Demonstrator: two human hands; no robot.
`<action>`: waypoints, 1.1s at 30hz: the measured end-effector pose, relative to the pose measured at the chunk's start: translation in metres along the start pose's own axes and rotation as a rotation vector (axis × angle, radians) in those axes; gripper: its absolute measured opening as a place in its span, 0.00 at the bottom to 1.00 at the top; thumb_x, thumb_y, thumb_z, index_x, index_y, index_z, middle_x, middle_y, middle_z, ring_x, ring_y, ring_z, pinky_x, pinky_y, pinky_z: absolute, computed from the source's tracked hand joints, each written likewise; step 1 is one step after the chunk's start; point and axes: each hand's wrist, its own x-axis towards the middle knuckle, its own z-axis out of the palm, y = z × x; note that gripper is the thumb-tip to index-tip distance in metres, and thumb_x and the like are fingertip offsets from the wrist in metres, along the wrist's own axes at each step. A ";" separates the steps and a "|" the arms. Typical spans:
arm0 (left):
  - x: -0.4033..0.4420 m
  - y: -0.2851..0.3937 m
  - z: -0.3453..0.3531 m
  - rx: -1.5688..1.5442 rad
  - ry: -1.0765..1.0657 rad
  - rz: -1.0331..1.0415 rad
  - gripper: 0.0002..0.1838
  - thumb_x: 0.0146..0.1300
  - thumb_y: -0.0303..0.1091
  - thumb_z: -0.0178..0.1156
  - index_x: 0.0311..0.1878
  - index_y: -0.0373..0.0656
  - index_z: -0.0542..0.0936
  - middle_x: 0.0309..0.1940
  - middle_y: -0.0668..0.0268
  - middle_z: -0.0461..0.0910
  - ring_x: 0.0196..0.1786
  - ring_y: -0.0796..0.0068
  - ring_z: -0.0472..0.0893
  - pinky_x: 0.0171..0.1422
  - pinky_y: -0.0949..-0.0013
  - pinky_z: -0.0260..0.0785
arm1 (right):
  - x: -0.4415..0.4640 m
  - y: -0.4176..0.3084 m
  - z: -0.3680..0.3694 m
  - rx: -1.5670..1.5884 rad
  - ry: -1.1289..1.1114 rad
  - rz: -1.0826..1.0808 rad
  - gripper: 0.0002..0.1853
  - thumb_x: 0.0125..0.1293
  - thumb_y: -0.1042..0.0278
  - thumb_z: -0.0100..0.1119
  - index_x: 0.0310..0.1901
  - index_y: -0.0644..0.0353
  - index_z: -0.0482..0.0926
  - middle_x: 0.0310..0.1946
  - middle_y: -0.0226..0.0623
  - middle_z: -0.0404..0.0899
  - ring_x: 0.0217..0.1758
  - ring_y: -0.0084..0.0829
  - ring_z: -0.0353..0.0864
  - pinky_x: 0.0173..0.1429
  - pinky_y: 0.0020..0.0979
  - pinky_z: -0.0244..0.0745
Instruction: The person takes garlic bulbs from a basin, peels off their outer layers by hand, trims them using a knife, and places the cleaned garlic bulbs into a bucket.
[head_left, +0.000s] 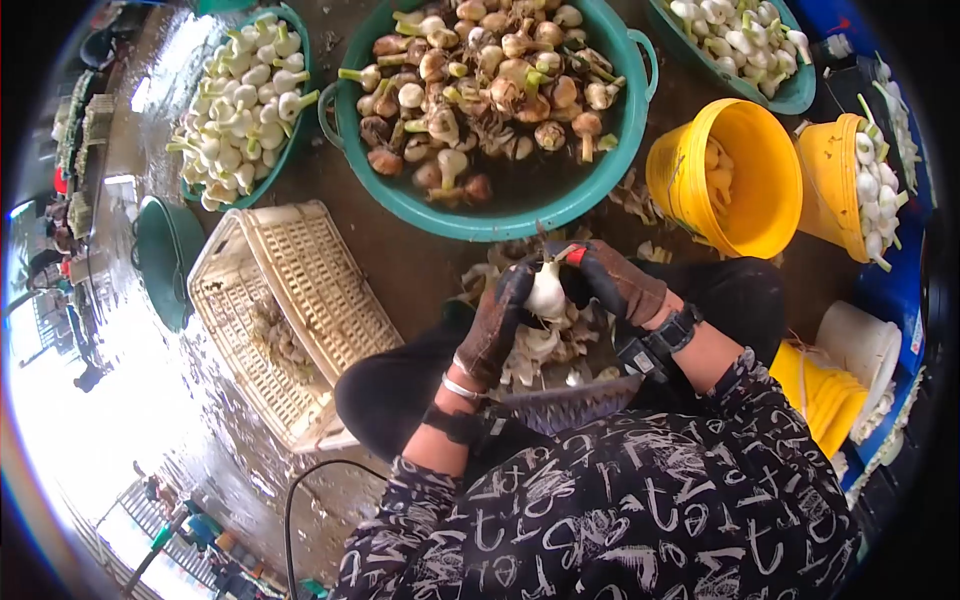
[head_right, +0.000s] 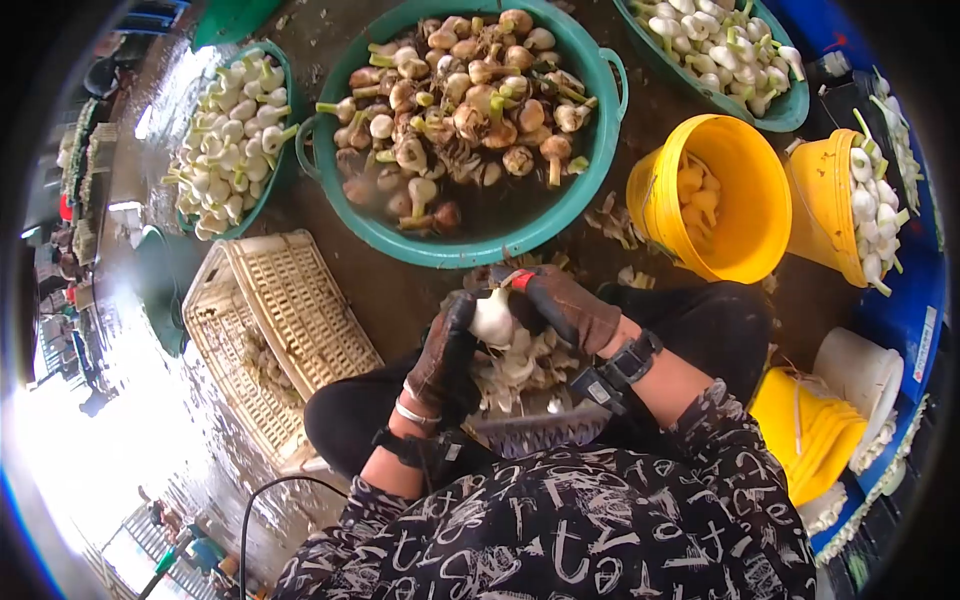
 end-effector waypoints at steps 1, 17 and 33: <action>0.002 0.000 0.000 0.006 0.030 -0.028 0.27 0.68 0.52 0.47 0.54 0.35 0.73 0.42 0.63 0.77 0.40 0.75 0.77 0.43 0.73 0.70 | 0.000 0.003 -0.001 0.148 -0.016 0.126 0.18 0.67 0.57 0.49 0.45 0.63 0.79 0.28 0.24 0.76 0.29 0.14 0.70 0.32 0.20 0.65; -0.025 -0.012 0.082 0.167 0.089 0.115 0.33 0.67 0.63 0.39 0.42 0.40 0.78 0.25 0.66 0.79 0.25 0.76 0.78 0.32 0.74 0.72 | -0.088 0.005 -0.017 -0.302 0.142 -0.579 0.14 0.52 0.72 0.59 0.43 0.61 0.77 0.34 0.42 0.81 0.39 0.37 0.81 0.42 0.32 0.74; -0.089 -0.025 0.157 0.964 0.330 0.526 0.19 0.68 0.47 0.49 0.33 0.40 0.78 0.19 0.65 0.76 0.24 0.72 0.77 0.29 0.68 0.66 | -0.115 0.036 -0.025 -0.375 0.344 -0.850 0.15 0.53 0.69 0.64 0.43 0.61 0.75 0.32 0.42 0.78 0.36 0.44 0.79 0.38 0.36 0.74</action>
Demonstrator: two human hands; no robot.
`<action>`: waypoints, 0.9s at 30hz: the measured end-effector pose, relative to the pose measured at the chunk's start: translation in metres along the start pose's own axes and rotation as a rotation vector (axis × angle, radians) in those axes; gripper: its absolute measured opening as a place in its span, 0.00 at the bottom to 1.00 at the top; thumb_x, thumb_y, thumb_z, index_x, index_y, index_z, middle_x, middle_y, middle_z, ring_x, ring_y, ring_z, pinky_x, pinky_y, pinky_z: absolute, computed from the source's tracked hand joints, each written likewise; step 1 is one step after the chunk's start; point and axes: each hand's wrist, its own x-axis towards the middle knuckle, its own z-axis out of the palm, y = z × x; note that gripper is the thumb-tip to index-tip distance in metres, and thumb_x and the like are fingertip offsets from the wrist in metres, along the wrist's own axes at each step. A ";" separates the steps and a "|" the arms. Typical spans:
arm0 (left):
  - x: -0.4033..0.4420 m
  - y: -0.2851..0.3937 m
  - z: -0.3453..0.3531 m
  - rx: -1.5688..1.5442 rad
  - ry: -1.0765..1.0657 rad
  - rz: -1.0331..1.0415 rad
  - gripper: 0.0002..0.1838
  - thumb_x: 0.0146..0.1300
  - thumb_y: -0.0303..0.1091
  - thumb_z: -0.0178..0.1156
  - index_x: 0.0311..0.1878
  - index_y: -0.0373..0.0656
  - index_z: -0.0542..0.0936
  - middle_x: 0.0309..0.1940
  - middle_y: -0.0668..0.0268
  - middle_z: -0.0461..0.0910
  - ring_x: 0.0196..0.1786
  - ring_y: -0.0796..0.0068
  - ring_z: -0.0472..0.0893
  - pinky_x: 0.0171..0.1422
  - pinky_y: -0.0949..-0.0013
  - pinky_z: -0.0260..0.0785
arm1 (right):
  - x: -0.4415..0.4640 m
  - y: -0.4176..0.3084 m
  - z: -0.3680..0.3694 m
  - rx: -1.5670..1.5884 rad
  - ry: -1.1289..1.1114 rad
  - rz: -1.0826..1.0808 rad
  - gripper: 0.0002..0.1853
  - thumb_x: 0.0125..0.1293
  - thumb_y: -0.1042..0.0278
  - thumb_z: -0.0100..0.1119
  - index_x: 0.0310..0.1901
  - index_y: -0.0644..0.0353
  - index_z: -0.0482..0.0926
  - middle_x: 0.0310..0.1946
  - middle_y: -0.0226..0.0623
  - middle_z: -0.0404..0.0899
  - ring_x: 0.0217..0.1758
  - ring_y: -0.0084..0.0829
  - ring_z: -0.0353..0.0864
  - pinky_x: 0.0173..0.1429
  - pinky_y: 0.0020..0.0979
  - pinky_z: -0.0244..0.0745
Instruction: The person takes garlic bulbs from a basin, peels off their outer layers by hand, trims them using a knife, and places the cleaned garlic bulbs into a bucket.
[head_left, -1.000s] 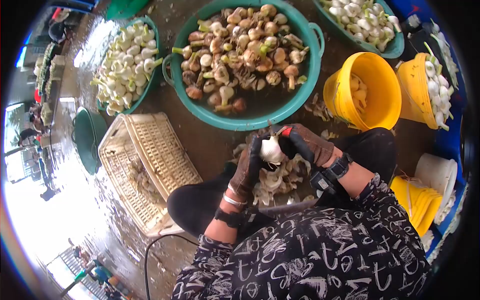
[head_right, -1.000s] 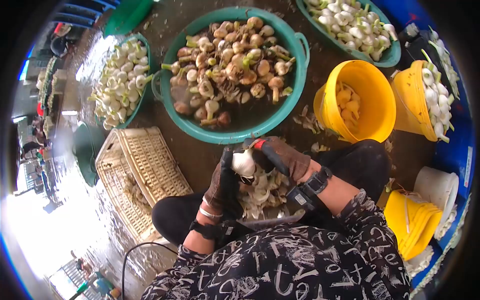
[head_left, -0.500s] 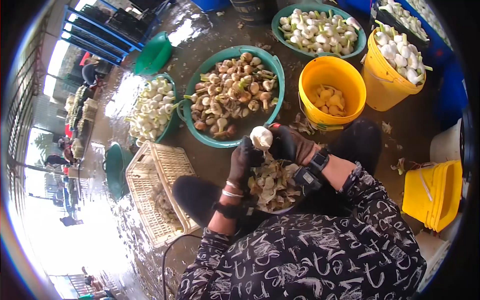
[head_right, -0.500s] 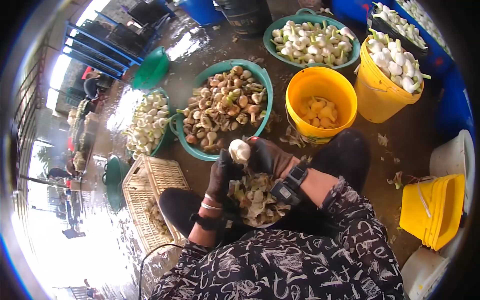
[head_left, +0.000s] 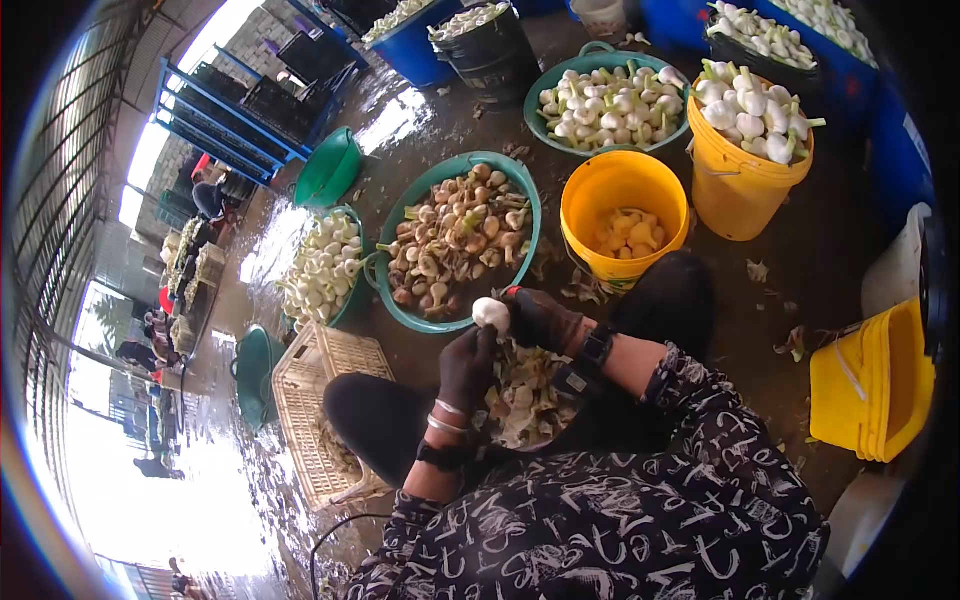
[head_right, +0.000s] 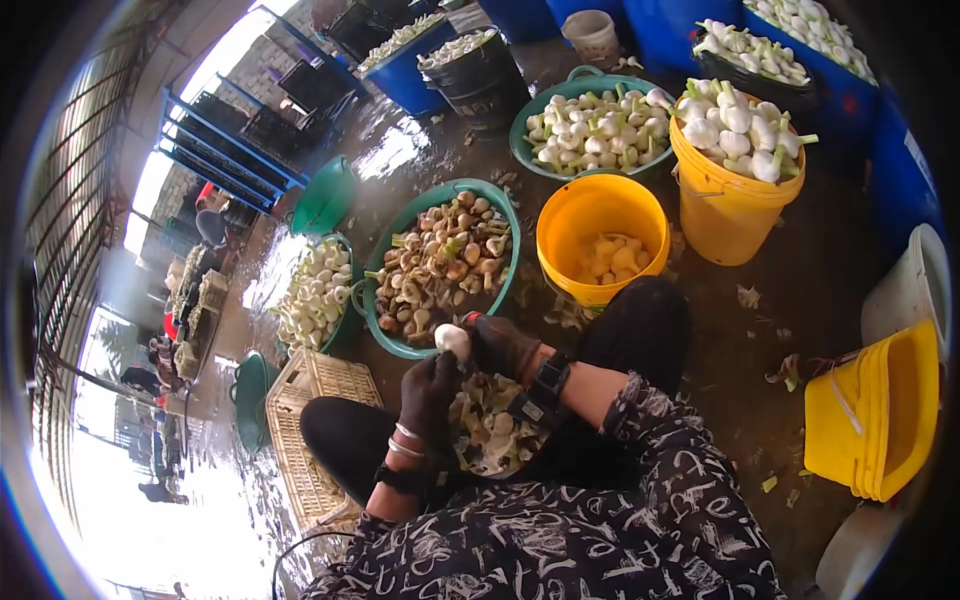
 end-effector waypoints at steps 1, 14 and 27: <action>-0.004 0.005 -0.002 0.006 -0.001 0.001 0.19 0.68 0.47 0.49 0.33 0.40 0.78 0.19 0.65 0.76 0.24 0.72 0.77 0.29 0.68 0.66 | -0.002 -0.004 -0.002 0.013 -0.008 -0.081 0.17 0.51 0.70 0.65 0.43 0.61 0.75 0.33 0.42 0.78 0.36 0.43 0.79 0.39 0.36 0.74; 0.015 -0.105 0.000 0.462 -0.578 -0.062 0.24 0.52 0.55 0.65 0.26 0.38 0.81 0.19 0.59 0.79 0.24 0.68 0.79 0.30 0.66 0.69 | -0.002 0.007 -0.027 -0.048 -0.129 0.290 0.15 0.55 0.75 0.59 0.46 0.65 0.76 0.41 0.43 0.80 0.46 0.33 0.80 0.50 0.30 0.73; 0.194 -0.250 -0.009 0.827 -0.136 -0.131 0.34 0.48 0.59 0.63 0.54 0.48 0.74 0.48 0.56 0.76 0.45 0.53 0.79 0.47 0.54 0.72 | 0.040 0.017 -0.030 1.073 0.605 1.017 0.29 0.68 0.41 0.38 0.51 0.61 0.74 0.25 0.24 0.68 0.26 0.20 0.66 0.32 0.29 0.66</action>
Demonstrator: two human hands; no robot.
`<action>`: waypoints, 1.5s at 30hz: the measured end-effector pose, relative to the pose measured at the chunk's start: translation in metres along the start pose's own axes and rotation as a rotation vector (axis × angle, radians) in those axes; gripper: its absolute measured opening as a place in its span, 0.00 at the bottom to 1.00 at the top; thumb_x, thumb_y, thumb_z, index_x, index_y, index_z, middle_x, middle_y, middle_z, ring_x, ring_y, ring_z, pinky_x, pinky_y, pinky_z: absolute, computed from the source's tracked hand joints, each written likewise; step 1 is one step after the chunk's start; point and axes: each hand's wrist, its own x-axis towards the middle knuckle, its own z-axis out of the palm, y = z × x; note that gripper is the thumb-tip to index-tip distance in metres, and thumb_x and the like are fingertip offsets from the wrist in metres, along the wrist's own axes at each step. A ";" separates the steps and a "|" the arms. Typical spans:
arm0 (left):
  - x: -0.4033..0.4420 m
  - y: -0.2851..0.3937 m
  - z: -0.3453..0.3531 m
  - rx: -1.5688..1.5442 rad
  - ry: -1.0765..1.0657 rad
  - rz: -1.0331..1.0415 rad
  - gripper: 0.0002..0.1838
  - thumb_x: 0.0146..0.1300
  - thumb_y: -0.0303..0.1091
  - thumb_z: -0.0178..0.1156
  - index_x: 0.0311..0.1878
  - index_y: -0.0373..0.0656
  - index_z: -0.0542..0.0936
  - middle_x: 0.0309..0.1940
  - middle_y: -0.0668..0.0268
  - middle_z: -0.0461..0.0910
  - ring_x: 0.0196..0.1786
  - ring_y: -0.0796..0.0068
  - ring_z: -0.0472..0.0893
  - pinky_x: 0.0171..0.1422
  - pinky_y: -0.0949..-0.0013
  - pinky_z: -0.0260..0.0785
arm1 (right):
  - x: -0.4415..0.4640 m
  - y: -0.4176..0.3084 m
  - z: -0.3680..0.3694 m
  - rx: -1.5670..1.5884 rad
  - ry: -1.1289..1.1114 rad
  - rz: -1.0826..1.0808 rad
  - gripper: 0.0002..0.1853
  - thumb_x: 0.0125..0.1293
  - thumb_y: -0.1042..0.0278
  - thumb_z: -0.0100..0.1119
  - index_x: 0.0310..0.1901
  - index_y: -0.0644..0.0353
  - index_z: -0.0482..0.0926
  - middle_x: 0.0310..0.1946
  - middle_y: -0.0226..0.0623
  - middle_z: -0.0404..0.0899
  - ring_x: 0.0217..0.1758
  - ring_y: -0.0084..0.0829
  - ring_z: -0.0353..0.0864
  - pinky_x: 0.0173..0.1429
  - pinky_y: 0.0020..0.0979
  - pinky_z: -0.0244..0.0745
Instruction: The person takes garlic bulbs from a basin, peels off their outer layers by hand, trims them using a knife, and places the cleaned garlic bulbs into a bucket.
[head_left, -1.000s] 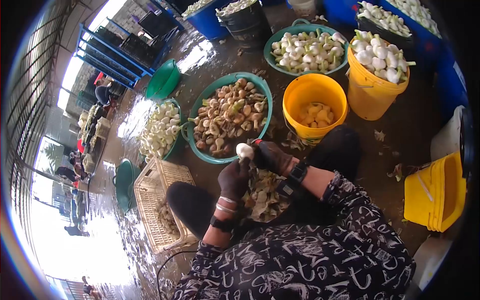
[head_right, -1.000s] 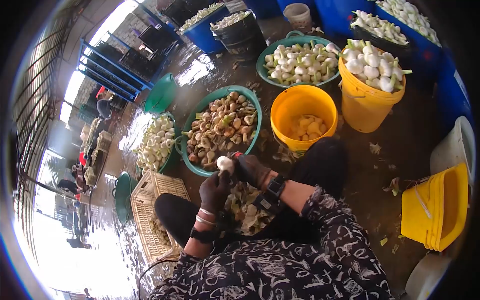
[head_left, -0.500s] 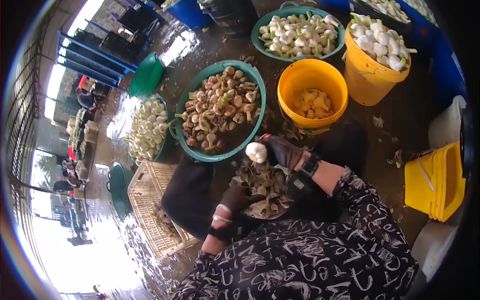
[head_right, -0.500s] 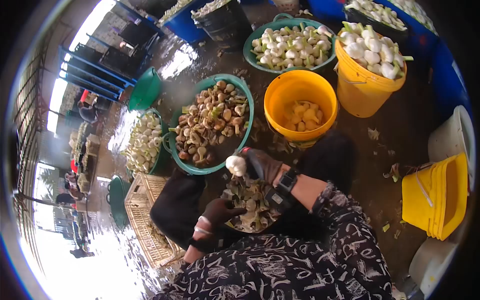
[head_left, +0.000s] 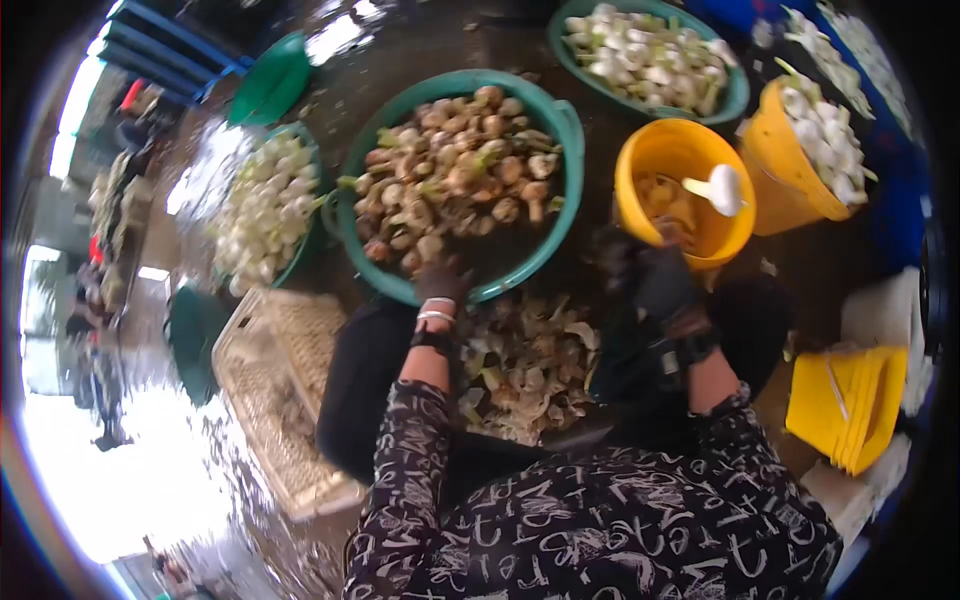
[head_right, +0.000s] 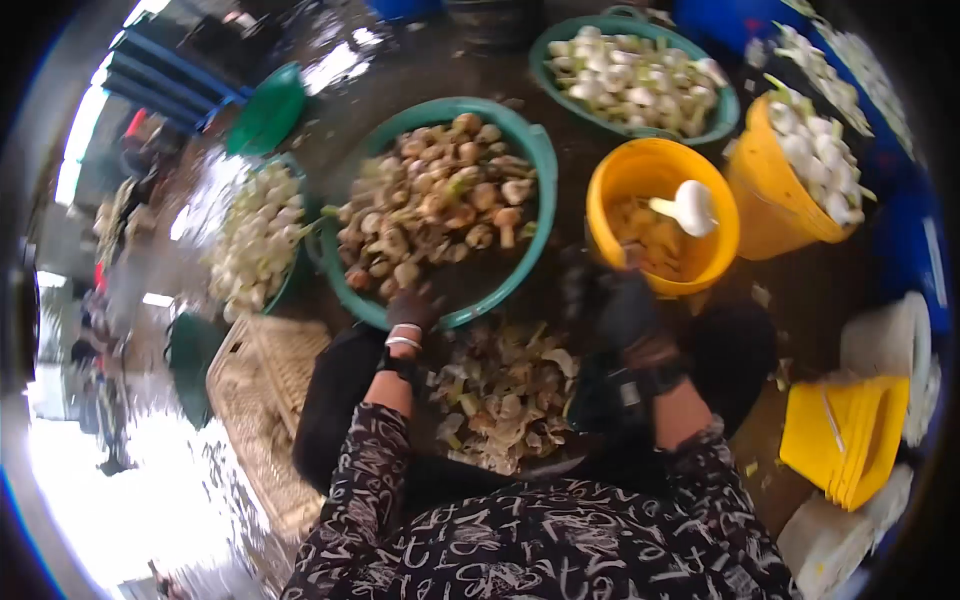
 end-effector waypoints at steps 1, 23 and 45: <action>0.016 0.007 0.014 0.025 0.040 0.045 0.33 0.48 0.61 0.62 0.53 0.48 0.76 0.48 0.56 0.77 0.47 0.53 0.79 0.48 0.55 0.73 | -0.002 0.002 -0.007 0.015 -0.031 0.032 0.30 0.68 0.40 0.38 0.49 0.61 0.75 0.25 0.25 0.71 0.25 0.22 0.68 0.32 0.29 0.68; 0.036 0.031 0.009 -0.227 -0.370 -0.064 0.36 0.44 0.67 0.59 0.39 0.39 0.83 0.38 0.48 0.81 0.46 0.51 0.80 0.50 0.56 0.71 | 0.035 0.100 -0.024 -0.059 0.074 0.545 0.27 0.67 0.39 0.43 0.43 0.61 0.70 0.18 0.27 0.63 0.15 0.23 0.60 0.18 0.26 0.59; -0.170 0.071 -0.062 -1.520 -0.246 -0.049 0.26 0.54 0.44 0.68 0.50 0.36 0.77 0.34 0.68 0.80 0.32 0.79 0.78 0.37 0.75 0.72 | 0.019 0.134 -0.037 -0.434 -0.100 -0.085 0.12 0.64 0.62 0.57 0.42 0.61 0.79 0.29 0.32 0.79 0.35 0.23 0.76 0.37 0.29 0.70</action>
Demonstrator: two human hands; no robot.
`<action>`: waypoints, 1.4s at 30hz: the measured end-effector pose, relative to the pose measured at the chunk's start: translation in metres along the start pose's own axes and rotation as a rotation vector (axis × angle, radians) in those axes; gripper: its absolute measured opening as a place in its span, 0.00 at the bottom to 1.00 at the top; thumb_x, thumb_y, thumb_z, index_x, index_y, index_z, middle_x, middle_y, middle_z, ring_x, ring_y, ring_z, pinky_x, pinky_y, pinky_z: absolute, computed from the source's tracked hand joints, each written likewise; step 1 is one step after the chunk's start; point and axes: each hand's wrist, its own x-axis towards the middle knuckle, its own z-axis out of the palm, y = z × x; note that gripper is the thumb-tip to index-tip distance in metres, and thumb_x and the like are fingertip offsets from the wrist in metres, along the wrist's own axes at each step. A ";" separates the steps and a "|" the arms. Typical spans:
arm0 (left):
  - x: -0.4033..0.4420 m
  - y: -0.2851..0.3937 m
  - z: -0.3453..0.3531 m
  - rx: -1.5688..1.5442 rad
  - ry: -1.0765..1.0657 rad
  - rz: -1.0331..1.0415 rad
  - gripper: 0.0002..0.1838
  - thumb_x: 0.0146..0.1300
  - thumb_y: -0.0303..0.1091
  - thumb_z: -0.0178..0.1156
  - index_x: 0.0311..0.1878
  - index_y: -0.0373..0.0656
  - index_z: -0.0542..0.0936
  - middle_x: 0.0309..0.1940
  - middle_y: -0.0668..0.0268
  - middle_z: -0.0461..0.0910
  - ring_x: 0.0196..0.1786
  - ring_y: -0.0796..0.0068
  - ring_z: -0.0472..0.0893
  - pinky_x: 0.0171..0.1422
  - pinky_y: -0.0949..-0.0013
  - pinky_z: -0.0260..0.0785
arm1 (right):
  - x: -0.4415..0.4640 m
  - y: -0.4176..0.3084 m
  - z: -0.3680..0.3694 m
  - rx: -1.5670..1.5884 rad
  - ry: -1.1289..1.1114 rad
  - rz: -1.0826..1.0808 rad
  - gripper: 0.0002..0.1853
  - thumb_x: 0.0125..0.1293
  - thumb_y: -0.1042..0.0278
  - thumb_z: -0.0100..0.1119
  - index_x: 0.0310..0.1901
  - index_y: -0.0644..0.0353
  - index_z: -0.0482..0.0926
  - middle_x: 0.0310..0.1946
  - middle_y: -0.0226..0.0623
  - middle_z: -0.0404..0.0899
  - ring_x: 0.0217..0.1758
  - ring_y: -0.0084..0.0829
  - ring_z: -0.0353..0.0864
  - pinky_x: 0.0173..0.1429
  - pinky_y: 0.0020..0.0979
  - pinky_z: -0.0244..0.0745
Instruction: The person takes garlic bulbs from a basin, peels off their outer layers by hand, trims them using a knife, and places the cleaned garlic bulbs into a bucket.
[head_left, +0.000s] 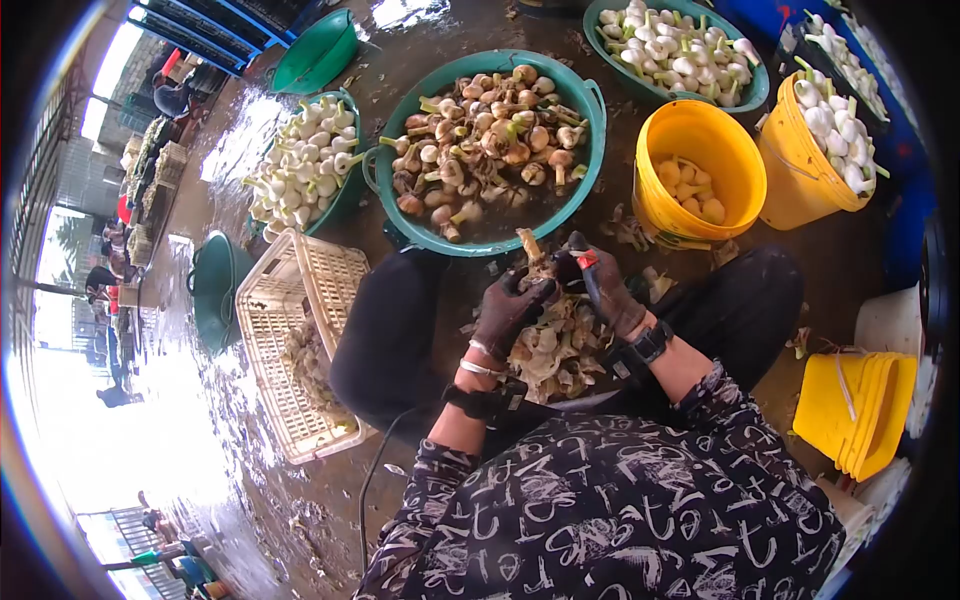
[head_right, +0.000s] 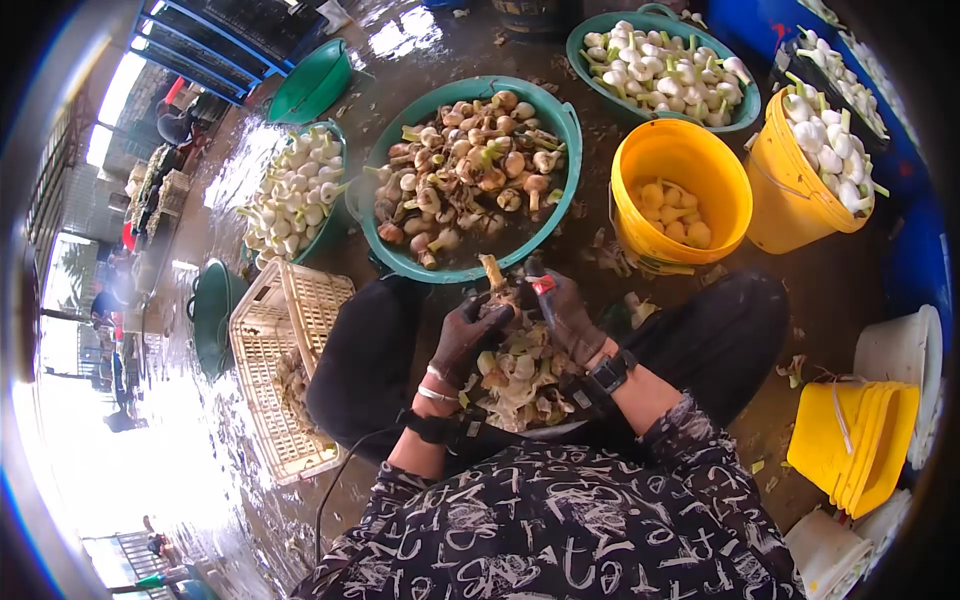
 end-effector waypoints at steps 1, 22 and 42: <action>-0.003 0.000 0.001 -0.001 -0.006 0.000 0.26 0.54 0.44 0.68 0.50 0.36 0.77 0.34 0.68 0.80 0.32 0.79 0.78 0.37 0.75 0.72 | -0.004 -0.001 -0.004 -0.002 0.006 -0.002 0.12 0.64 0.62 0.57 0.42 0.61 0.79 0.29 0.32 0.79 0.35 0.23 0.76 0.37 0.29 0.70; -0.003 0.042 -0.004 0.816 -0.055 0.449 0.27 0.42 0.42 0.70 0.47 0.41 0.78 0.39 0.60 0.80 0.41 0.66 0.81 0.46 0.66 0.74 | -0.022 -0.041 0.016 -0.282 0.001 0.056 0.12 0.60 0.60 0.58 0.32 0.62 0.82 0.18 0.27 0.73 0.22 0.17 0.69 0.25 0.23 0.63; -0.004 0.025 0.021 0.593 -0.016 0.331 0.36 0.42 0.40 0.75 0.54 0.35 0.72 0.51 0.53 0.75 0.54 0.66 0.75 0.58 0.63 0.67 | -0.048 -0.070 0.030 -0.405 -0.300 -0.411 0.20 0.65 0.50 0.52 0.42 0.61 0.77 0.26 0.30 0.74 0.36 0.25 0.75 0.37 0.28 0.74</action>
